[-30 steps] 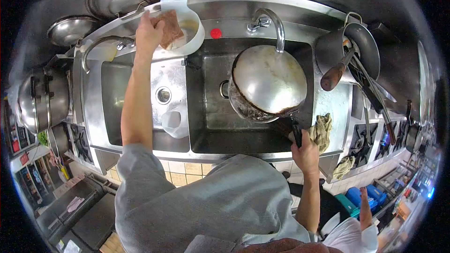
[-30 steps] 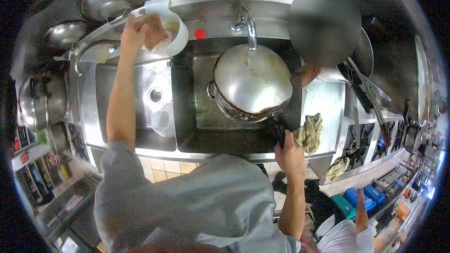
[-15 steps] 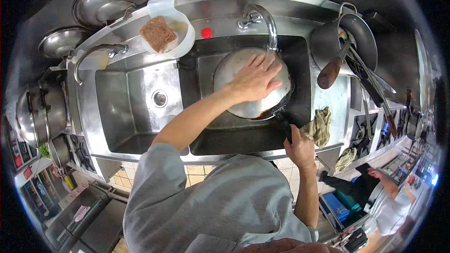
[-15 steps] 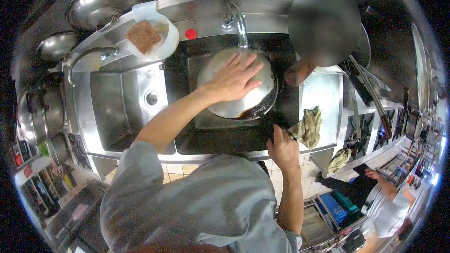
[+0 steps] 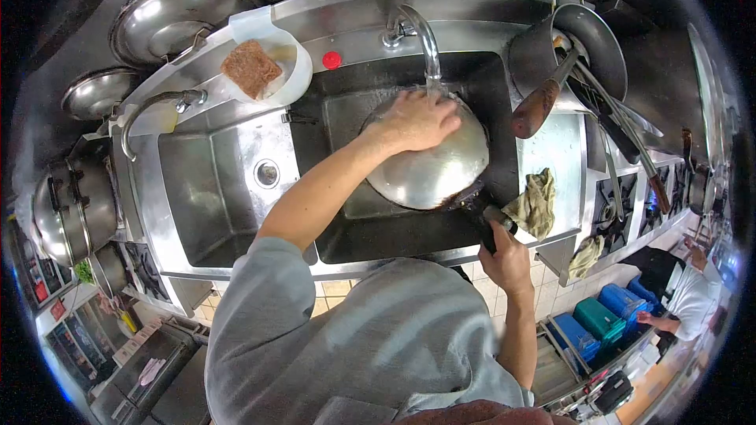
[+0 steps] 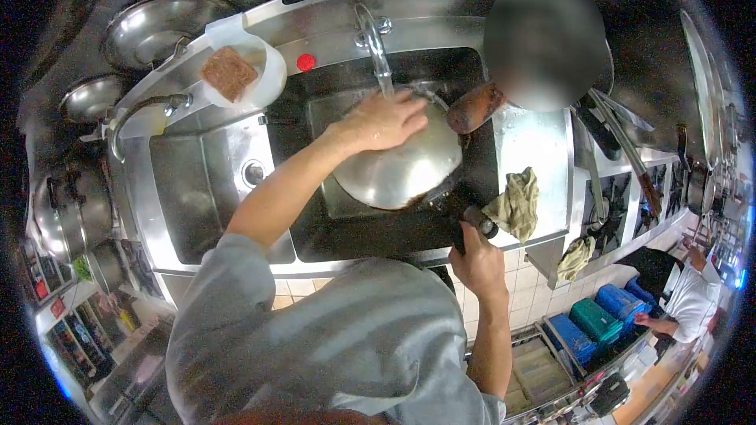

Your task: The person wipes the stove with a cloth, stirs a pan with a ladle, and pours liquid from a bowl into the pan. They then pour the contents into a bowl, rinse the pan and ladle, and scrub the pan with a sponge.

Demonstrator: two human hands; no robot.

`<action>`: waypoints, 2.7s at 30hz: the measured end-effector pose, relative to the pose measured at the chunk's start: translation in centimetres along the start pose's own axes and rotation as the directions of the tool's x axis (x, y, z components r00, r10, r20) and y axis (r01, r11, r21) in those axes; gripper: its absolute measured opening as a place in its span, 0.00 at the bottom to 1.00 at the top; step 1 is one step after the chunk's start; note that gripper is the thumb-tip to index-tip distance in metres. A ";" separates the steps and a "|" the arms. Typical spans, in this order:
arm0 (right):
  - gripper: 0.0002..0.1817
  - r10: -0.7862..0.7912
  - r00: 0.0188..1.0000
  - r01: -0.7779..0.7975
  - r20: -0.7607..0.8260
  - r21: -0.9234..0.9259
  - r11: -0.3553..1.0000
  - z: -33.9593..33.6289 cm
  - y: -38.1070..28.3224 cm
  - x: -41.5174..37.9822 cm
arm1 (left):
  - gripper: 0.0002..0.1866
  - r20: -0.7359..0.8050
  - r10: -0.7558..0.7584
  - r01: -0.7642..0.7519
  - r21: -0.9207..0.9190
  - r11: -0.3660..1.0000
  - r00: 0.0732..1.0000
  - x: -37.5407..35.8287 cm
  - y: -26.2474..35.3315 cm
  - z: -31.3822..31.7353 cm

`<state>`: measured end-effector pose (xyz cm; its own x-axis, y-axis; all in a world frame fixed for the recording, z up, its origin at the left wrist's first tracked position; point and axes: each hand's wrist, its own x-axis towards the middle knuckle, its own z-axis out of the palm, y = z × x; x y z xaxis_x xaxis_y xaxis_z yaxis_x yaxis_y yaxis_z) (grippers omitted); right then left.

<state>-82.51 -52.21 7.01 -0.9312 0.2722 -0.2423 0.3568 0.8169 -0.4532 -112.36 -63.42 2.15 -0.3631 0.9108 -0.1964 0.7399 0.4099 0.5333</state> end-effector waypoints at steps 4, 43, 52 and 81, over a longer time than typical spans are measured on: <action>0.22 0.144 0.985 -0.169 0.099 0.331 0.928 0.0 0.0 -2.0 | 0.21 -0.014 -0.112 0.102 -0.319 0.942 0.994 -1.4 0.1 -2.8; 0.17 0.493 0.862 -0.457 0.118 0.601 0.655 -4.6 -0.8 -12.9 | 0.36 -0.155 -0.558 -0.328 -0.918 -0.224 0.815 11.6 -13.0 3.7; 0.22 0.567 0.817 -0.484 0.104 0.659 0.576 -4.3 -1.5 -18.9 | 0.35 -0.098 -0.536 -0.303 -0.902 -0.309 0.838 11.2 -13.3 2.7; 0.14 0.626 0.779 0.334 -0.022 0.860 -0.386 -5.1 26.8 -24.9 | 0.43 0.152 -0.842 0.170 -0.983 -0.073 0.518 -13.3 0.2 15.9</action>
<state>-50.14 -34.47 5.26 -0.5037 0.7349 -0.4541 -0.3852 -0.6616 -0.6434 -98.37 -74.69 -8.26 -0.7247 0.1340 -0.6759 -0.6722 0.0780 0.7363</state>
